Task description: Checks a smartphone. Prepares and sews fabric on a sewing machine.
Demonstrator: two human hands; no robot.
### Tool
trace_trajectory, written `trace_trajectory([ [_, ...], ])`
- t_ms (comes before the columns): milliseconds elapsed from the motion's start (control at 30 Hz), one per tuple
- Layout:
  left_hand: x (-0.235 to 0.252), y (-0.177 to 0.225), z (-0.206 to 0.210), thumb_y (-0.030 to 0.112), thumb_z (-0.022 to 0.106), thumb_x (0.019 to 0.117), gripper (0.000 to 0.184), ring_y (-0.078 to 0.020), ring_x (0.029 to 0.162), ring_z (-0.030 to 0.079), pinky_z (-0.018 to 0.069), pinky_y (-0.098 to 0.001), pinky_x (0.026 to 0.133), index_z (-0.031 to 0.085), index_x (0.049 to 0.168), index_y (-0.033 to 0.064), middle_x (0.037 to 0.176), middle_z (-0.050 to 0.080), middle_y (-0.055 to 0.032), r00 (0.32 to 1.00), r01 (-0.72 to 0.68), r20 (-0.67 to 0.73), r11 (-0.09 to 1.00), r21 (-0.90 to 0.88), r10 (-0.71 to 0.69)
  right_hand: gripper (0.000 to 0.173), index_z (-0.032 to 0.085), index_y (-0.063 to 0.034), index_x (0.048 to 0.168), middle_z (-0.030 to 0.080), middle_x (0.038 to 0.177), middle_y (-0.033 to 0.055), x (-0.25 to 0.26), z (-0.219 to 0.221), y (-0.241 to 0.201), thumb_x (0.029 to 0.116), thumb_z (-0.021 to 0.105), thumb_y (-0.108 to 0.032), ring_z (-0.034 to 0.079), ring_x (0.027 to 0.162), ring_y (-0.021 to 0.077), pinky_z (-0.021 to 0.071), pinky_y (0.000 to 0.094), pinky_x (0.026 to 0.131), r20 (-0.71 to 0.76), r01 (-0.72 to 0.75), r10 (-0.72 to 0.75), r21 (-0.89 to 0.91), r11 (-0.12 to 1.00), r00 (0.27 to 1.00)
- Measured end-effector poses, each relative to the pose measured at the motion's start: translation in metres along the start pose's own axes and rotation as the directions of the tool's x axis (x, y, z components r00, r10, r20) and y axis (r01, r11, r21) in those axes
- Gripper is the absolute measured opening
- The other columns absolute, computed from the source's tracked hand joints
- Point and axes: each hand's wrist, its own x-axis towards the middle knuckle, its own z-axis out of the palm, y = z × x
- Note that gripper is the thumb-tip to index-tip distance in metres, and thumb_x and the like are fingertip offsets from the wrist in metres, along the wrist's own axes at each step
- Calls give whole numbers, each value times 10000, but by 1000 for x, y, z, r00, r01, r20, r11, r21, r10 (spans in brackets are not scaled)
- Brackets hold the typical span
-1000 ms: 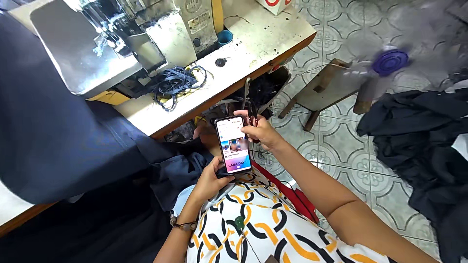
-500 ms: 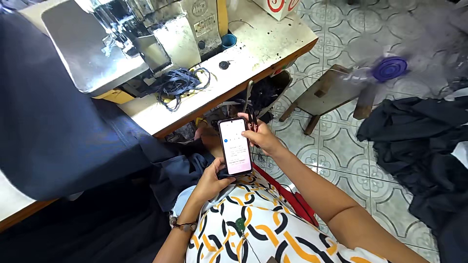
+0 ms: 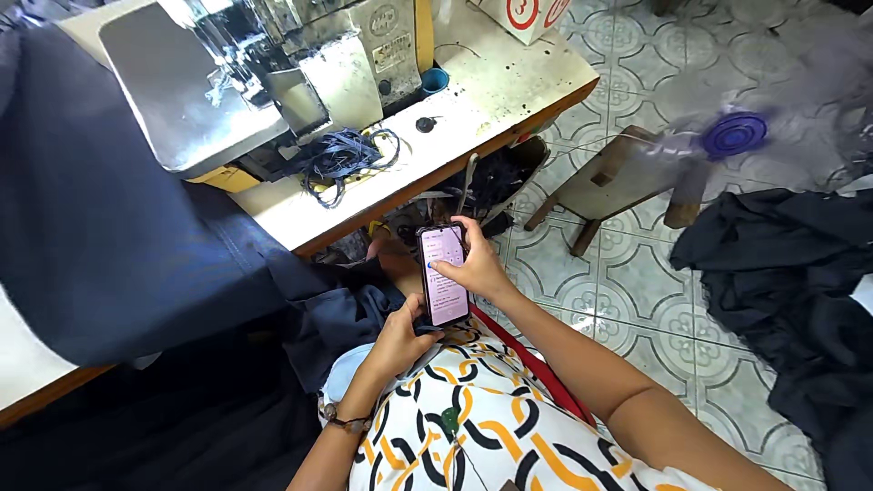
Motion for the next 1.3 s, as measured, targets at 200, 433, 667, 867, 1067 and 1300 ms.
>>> trace_trajectory([
  [200,-2,-3,0,40,774,833,497,-86,1078,700,562,-265,976,541,1264,-42,1143,734,-87,1000,11,-9,998,-57,-12,877,370,-78,1526,671,1136,189,-3,-4,2,809,830,-286,689,958,261,579,461,827,32,16,-20,123,992,999],
  [433,-1,-7,-3,33,759,840,499,-96,1094,691,561,-278,984,521,1273,-41,1163,720,-88,999,38,-18,981,-189,-42,900,306,6,1528,676,1170,171,-34,-15,9,796,799,-172,692,1006,203,585,392,857,289,-135,81,171,976,954],
  [667,0,-7,-3,28,761,833,517,-101,1092,690,558,-277,988,510,1280,-40,1171,711,-94,997,56,-35,975,-216,-65,948,265,-24,1553,667,1205,171,-47,-5,13,788,802,-182,681,1080,198,568,389,926,271,-163,126,119,979,954],
  [867,-1,-8,-3,23,761,825,518,-106,1094,688,557,-279,988,510,1273,-46,1174,708,-96,996,60,-53,973,-222,-74,901,279,-8,1548,675,1215,148,-47,-5,13,820,794,-139,681,1082,146,566,329,941,279,-142,77,221,965,957],
  [1067,0,-6,-3,-8,750,820,523,-105,1104,683,555,-275,990,500,1277,-58,1189,698,-99,997,40,-50,967,-251,-54,556,494,9,1398,668,1010,15,-56,-14,18,887,683,-106,582,695,-10,502,159,621,233,-190,109,359,914,966],
  [1300,1,-4,-2,-33,738,826,517,-106,1092,690,566,-277,976,487,1278,-54,1178,704,-86,998,16,-58,960,-280,-33,495,546,21,1352,622,927,-3,-52,0,20,895,674,-122,453,614,-43,400,126,561,-31,9,0,300,954,1000],
])
